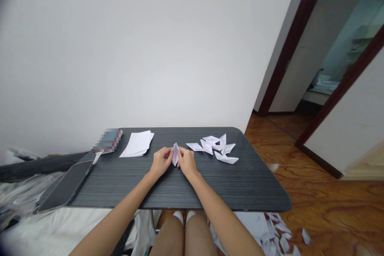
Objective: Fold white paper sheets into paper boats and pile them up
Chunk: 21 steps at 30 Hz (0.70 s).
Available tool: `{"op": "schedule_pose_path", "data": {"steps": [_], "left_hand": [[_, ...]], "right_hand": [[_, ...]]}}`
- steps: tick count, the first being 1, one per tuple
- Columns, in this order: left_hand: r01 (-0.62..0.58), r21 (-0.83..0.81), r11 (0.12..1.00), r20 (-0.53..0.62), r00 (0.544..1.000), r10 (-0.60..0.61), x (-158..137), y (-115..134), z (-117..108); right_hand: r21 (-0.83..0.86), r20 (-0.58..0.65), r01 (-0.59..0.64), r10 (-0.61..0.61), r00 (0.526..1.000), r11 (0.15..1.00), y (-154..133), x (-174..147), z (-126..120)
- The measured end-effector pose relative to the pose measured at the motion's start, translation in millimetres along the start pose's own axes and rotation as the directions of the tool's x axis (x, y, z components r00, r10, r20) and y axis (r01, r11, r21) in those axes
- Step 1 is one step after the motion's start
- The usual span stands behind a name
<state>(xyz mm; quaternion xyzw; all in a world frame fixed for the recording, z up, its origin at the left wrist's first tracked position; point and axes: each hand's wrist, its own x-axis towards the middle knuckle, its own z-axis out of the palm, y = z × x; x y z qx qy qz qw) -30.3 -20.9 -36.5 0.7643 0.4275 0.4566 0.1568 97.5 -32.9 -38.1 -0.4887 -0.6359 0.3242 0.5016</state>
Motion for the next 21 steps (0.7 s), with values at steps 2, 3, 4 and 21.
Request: {"op": "schedule_pose_path", "data": {"steps": [2, 3, 4, 21], "left_hand": [[0.077, -0.092, 0.993, -0.026, 0.996, -0.08, 1, -3, -2], [0.117, -0.147, 0.982, -0.035, 0.992, -0.124, 2, -4, -3], [0.155, -0.206, 0.966, -0.037, 0.985, -0.166, 3, -5, -4], [0.466, -0.711, 0.526, 0.355, 0.884, -0.303, 6, 3, -7]], "right_hand": [[0.159, 0.038, -0.062, 0.057, 0.998, 0.985, 1, 3, -2], [0.229, 0.057, -0.076, 0.065, 0.996, 0.97, 1, 5, -3], [0.284, 0.073, -0.077, 0.058, 0.996, 0.956, 1, 7, -5], [0.025, 0.07, 0.237, -0.238, 0.969, 0.971, 5, 9, -16]]}}
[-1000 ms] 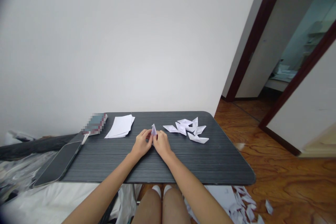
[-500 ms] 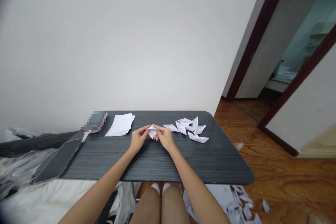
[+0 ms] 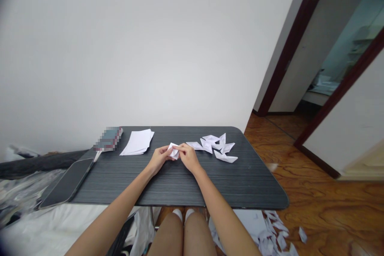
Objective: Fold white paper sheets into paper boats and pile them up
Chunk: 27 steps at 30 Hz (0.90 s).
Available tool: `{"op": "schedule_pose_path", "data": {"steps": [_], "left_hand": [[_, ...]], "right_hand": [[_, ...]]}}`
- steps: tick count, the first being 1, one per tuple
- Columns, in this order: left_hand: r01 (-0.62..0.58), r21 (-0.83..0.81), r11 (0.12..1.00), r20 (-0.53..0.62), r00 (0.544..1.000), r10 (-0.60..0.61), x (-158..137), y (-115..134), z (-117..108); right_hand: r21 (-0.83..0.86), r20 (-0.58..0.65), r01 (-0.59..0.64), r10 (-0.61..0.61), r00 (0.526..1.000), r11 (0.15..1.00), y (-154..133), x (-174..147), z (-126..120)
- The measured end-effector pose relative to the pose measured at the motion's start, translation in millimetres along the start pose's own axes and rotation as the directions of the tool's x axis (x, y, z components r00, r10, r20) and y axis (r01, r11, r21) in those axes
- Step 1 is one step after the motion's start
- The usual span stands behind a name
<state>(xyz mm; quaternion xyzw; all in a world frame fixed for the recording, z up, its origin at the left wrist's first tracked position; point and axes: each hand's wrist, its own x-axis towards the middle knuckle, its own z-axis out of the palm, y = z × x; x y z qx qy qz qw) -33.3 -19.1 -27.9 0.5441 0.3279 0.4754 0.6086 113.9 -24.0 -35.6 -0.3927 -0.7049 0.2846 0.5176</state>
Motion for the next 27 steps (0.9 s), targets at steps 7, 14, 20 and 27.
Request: {"op": "schedule_pose_path", "data": {"steps": [7, 14, 20, 27], "left_hand": [[-0.048, 0.121, 0.991, -0.061, 0.997, 0.056, 2.0, -3.7, 0.0], [-0.157, 0.331, 0.93, -0.055, 0.981, 0.185, 0.8, -5.4, 1.4], [-0.211, 0.499, 0.841, -0.113, 0.946, 0.304, -3.5, 0.0, 1.8], [-0.129, 0.332, 0.934, 0.0, 0.991, 0.136, -5.8, 0.7, 8.5]], "right_hand": [[0.219, -0.034, -0.174, 0.186, 0.982, 0.96, -1.7, 2.5, 2.0], [0.271, -0.031, -0.241, 0.259, 0.965, 0.932, 3.9, 5.0, 0.7], [0.278, 0.001, -0.247, 0.257, 0.967, 0.928, 0.9, 3.1, 3.5], [0.202, -0.072, -0.246, 0.265, 0.962, 0.948, -3.7, 1.7, 3.5]]}}
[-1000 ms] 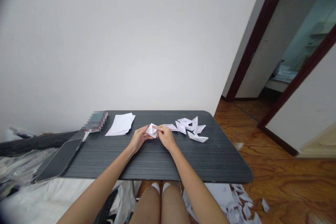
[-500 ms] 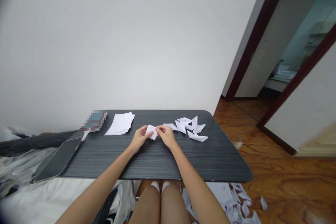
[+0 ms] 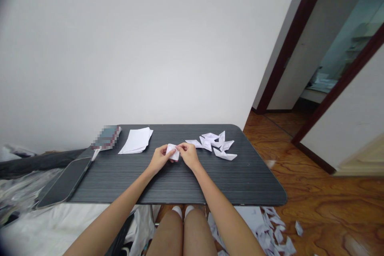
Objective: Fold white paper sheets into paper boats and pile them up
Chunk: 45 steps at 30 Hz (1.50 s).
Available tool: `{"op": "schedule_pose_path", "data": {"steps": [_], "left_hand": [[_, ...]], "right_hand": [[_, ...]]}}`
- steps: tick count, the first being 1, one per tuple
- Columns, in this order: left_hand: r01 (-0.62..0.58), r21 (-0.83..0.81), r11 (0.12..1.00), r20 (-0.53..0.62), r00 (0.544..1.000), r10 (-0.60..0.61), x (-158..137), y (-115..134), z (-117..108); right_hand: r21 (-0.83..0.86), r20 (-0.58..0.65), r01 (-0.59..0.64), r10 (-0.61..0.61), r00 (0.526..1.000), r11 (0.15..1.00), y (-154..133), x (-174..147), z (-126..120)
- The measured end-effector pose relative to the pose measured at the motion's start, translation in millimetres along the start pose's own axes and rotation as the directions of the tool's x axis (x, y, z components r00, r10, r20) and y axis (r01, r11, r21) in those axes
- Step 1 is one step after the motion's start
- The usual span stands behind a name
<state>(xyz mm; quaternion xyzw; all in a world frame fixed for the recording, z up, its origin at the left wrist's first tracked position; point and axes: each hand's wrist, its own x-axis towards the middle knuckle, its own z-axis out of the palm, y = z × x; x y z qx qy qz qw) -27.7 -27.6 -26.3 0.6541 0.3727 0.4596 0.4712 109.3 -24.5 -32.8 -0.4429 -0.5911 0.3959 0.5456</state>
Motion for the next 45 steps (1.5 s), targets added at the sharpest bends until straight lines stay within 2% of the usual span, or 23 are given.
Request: {"op": "schedule_pose_path", "data": {"steps": [3, 7, 13, 16, 19, 20, 22, 25, 27, 31, 34, 36, 42, 45], "left_hand": [[0.044, -0.078, 0.996, 0.096, 0.995, -0.036, 1, -2, 0], [0.076, -0.149, 0.986, 0.128, 0.99, -0.057, 2, -2, -4], [0.123, -0.183, 0.975, 0.168, 0.982, -0.092, 2, -2, -9], [0.131, -0.131, 0.983, 0.186, 0.977, -0.105, 1, -4, -11], [0.04, 0.084, 0.996, 0.154, 0.987, -0.053, -3, -7, -14], [-0.024, 0.195, 0.98, 0.138, 0.99, -0.003, -4, -7, -16], [-0.172, 0.425, 0.889, 0.145, 0.982, 0.121, -8, -8, -20], [-0.317, 0.619, 0.719, 0.222, 0.948, 0.227, -11, -9, -27], [-0.363, 0.657, 0.661, 0.27, 0.932, 0.243, -10, -10, -29], [-0.421, 0.689, 0.59, 0.336, 0.907, 0.255, -10, -8, -29], [-0.447, 0.683, 0.578, 0.364, 0.894, 0.26, -10, -6, -27], [-0.446, 0.674, 0.589, 0.361, 0.894, 0.264, -9, -6, -27], [-0.356, 0.664, 0.657, 0.266, 0.934, 0.238, -5, -12, -31], [-0.295, 0.685, 0.666, 0.206, 0.955, 0.212, -3, -16, -33]], "right_hand": [[0.023, 0.008, -0.021, 0.021, 1.0, 1.0, 2, 0, 0], [0.116, 0.04, -0.116, 0.112, 0.993, 0.986, 3, -1, -1], [0.223, 0.126, -0.126, 0.1, 0.987, 0.967, 2, -2, -5], [0.204, 0.151, -0.154, 0.125, 0.981, 0.967, 6, -2, -7], [0.076, 0.166, -0.158, 0.144, 0.976, 0.984, 13, -3, -11], [-0.006, 0.156, -0.139, 0.138, 0.978, 0.99, 14, -4, -12], [-0.214, 0.124, -0.046, 0.074, 0.99, 0.976, 16, -6, -15], [-0.458, 0.113, 0.146, -0.106, 0.988, 0.877, 16, -9, -18], [-0.506, 0.141, 0.243, -0.198, 0.97, 0.828, 15, -10, -19], [-0.48, 0.276, 0.402, -0.301, 0.913, 0.78, 7, -15, -22], [-0.477, 0.373, 0.477, -0.321, 0.871, 0.738, 0, -20, -24], [-0.487, 0.401, 0.486, -0.309, 0.862, 0.726, -2, -22, -25], [-0.529, 0.341, 0.405, -0.251, 0.906, 0.746, 2, -19, -24], [-0.588, 0.294, 0.35, -0.21, 0.932, 0.729, 5, -17, -22]]}}
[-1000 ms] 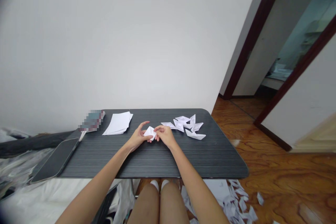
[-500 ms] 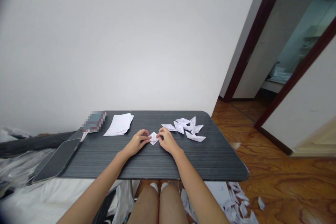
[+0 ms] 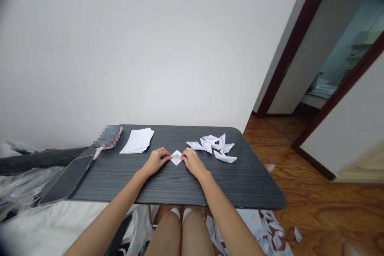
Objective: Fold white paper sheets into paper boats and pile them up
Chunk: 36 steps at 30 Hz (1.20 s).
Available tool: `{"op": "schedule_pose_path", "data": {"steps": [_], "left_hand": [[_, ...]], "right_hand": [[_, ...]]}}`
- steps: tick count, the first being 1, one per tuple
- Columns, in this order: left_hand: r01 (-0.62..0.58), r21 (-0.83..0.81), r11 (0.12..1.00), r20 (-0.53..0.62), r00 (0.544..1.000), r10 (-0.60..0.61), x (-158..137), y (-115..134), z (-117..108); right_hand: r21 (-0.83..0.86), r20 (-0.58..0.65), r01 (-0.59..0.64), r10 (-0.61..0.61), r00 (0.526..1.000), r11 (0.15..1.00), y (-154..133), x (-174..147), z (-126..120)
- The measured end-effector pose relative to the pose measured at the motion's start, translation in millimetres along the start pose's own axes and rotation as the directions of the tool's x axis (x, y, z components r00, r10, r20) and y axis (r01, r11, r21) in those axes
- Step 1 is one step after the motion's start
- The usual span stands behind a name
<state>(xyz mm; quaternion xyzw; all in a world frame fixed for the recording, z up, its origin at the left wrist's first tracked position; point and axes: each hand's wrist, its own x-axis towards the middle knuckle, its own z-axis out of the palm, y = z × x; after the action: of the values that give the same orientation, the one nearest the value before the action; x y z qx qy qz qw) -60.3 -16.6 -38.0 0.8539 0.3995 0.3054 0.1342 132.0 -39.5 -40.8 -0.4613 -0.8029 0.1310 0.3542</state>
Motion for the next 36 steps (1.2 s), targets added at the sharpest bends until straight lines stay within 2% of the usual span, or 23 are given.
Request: {"op": "schedule_pose_path", "data": {"steps": [5, 11, 14, 17, 23, 28, 34, 36], "left_hand": [[0.059, 0.039, 0.998, -0.031, 0.998, -0.058, 3, 0, 4], [0.149, 0.077, 0.986, -0.057, 0.988, -0.145, 5, 6, 4], [0.152, 0.093, 0.984, -0.044, 0.988, -0.149, 6, 10, 2], [0.224, 0.122, 0.967, -0.011, 0.975, -0.224, 9, 13, 2], [0.32, 0.205, 0.925, 0.007, 0.945, -0.328, 10, 15, 8], [0.31, 0.304, 0.901, -0.044, 0.949, -0.312, 4, 16, 12], [0.347, 0.39, 0.853, -0.056, 0.934, -0.354, 4, 24, 14], [0.374, 0.4, 0.837, -0.082, 0.924, -0.374, 3, 27, 14]], "right_hand": [[-0.102, 0.014, -0.106, 0.108, 0.994, 0.989, -1, 2, 5], [-0.157, 0.087, -0.192, 0.207, 0.974, 0.969, 1, 12, 2], [-0.144, 0.176, -0.248, 0.271, 0.946, 0.958, 5, 21, -1], [-0.169, 0.268, -0.311, 0.348, 0.898, 0.935, 10, 32, -3], [-0.25, 0.304, -0.354, 0.42, 0.855, 0.901, 15, 48, 1], [-0.302, 0.281, -0.348, 0.432, 0.857, 0.887, 6, 44, 2], [-0.291, 0.244, -0.324, 0.397, 0.885, 0.9, -3, 30, 0], [-0.276, 0.224, -0.293, 0.358, 0.907, 0.915, -4, 25, 1]]}}
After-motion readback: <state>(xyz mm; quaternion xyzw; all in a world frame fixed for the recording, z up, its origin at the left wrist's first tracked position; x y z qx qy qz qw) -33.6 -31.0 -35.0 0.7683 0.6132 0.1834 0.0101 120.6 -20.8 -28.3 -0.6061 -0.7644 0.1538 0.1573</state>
